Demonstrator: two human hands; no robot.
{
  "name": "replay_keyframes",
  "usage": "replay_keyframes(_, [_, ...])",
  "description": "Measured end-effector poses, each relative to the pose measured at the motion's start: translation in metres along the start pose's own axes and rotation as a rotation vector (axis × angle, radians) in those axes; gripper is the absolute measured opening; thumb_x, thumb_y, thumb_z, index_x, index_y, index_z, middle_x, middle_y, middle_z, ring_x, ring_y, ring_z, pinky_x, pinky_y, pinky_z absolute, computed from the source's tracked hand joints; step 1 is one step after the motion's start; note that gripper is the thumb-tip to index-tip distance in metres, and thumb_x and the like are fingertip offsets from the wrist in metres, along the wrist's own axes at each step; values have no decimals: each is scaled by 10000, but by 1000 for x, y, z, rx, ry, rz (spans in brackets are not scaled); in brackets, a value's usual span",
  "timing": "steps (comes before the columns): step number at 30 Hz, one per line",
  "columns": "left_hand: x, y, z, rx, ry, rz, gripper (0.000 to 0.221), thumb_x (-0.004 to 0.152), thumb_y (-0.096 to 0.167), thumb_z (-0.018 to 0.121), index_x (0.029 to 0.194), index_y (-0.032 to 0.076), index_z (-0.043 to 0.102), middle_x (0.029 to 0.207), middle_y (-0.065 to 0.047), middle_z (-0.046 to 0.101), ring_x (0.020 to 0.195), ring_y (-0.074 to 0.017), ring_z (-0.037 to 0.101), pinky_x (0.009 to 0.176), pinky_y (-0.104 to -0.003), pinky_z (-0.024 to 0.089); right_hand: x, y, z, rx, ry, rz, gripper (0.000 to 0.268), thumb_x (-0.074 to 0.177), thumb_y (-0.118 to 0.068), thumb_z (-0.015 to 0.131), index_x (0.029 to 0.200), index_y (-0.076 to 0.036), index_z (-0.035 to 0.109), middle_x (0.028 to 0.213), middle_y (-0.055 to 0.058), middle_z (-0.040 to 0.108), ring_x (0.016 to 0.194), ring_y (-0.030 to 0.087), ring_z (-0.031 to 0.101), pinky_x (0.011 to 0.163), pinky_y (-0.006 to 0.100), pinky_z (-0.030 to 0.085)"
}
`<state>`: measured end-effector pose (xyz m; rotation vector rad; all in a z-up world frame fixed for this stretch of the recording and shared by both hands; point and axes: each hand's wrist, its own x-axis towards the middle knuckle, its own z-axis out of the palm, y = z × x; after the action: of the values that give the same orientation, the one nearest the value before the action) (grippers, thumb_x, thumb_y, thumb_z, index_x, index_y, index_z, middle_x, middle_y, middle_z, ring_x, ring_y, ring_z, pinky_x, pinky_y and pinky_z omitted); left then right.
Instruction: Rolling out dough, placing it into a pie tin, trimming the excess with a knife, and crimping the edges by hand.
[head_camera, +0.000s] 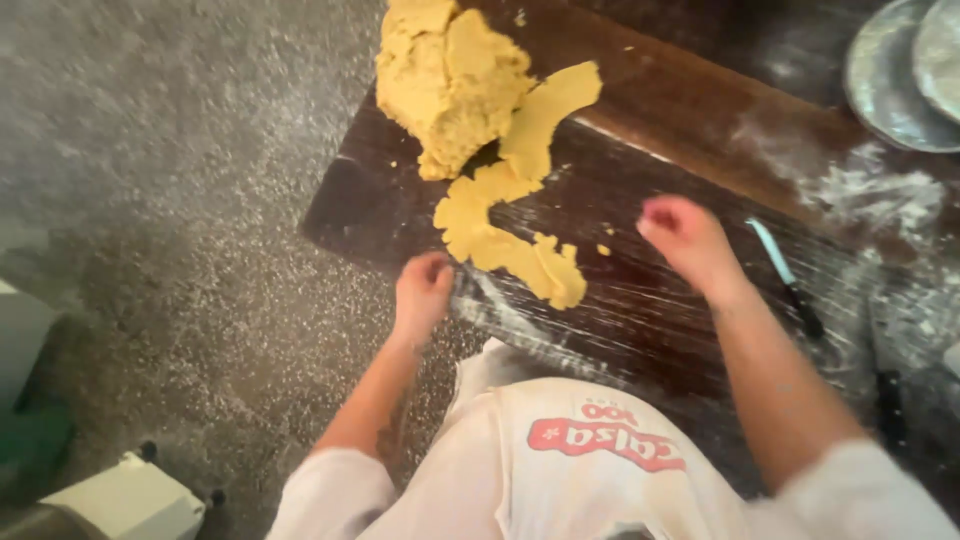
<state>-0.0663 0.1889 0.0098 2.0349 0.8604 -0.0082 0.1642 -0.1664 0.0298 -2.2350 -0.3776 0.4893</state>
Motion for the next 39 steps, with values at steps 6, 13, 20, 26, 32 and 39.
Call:
replay_keyframes(6, [70, 18, -14, -39, -101, -99, 392, 833, 299, 702, 1171, 106, 750, 962, -93, 783, 1034, -314, 733, 923, -485, 571, 121, -122, 131, -373, -137, -92, 835, 727, -387, 899, 1437, -81, 583, 1384, 227, 552, 1253, 466, 597, 1046, 525, 508])
replay_keyframes(13, [67, 49, 2, -59, -254, -98, 745, 779, 200, 707, 1435, -83, 493, 1282, -349, 557, 1217, -537, 606, 1070, -563, 509, 129, -88, 178, -931, -188, -340, 515, 692, -418, 850, 1104, -129, 747, 1064, 105, 678, 1006, 363, 710, 853, 442, 604])
replay_keyframes(20, [38, 49, 76, -72, -619, 189, 542, 747, 306, 746, 1230, 75, 661, 1120, -207, 695, 1109, -425, 689, 955, -530, 571, 14, -103, 114, -766, -475, -120, 284, 752, -277, 736, 1013, -168, 715, 985, 133, 741, 993, 376, 743, 874, 487, 602])
replay_keyframes(26, [39, 45, 66, 15, -558, 506, 554, 793, 353, 780, 1298, 172, 644, 1178, -134, 643, 1170, -362, 643, 1027, -473, 526, -90, -32, 52, -523, -80, 237, 218, 862, -208, 713, 1065, -134, 737, 969, 126, 733, 1006, 350, 723, 888, 451, 579])
replay_keyframes(32, [27, 66, 91, 489, -622, 1089, 1259, 529, 550, 939, 1570, 102, 391, 1612, -280, 336, 1516, -452, 309, 1230, -581, 277, -126, -2, 63, -277, 96, 485, 702, 766, -325, 865, 1379, -95, 612, 1227, 201, 657, 1177, 411, 659, 991, 496, 546])
replay_keyframes(39, [43, 101, 174, 576, -474, 1213, 1221, 460, 614, 894, 1517, 198, 447, 1488, -99, 466, 1397, -325, 439, 1121, -483, 392, -67, 6, 66, -175, 32, 380, 624, 702, -237, 822, 1251, -6, 638, 1057, 250, 601, 1120, 495, 624, 964, 522, 533])
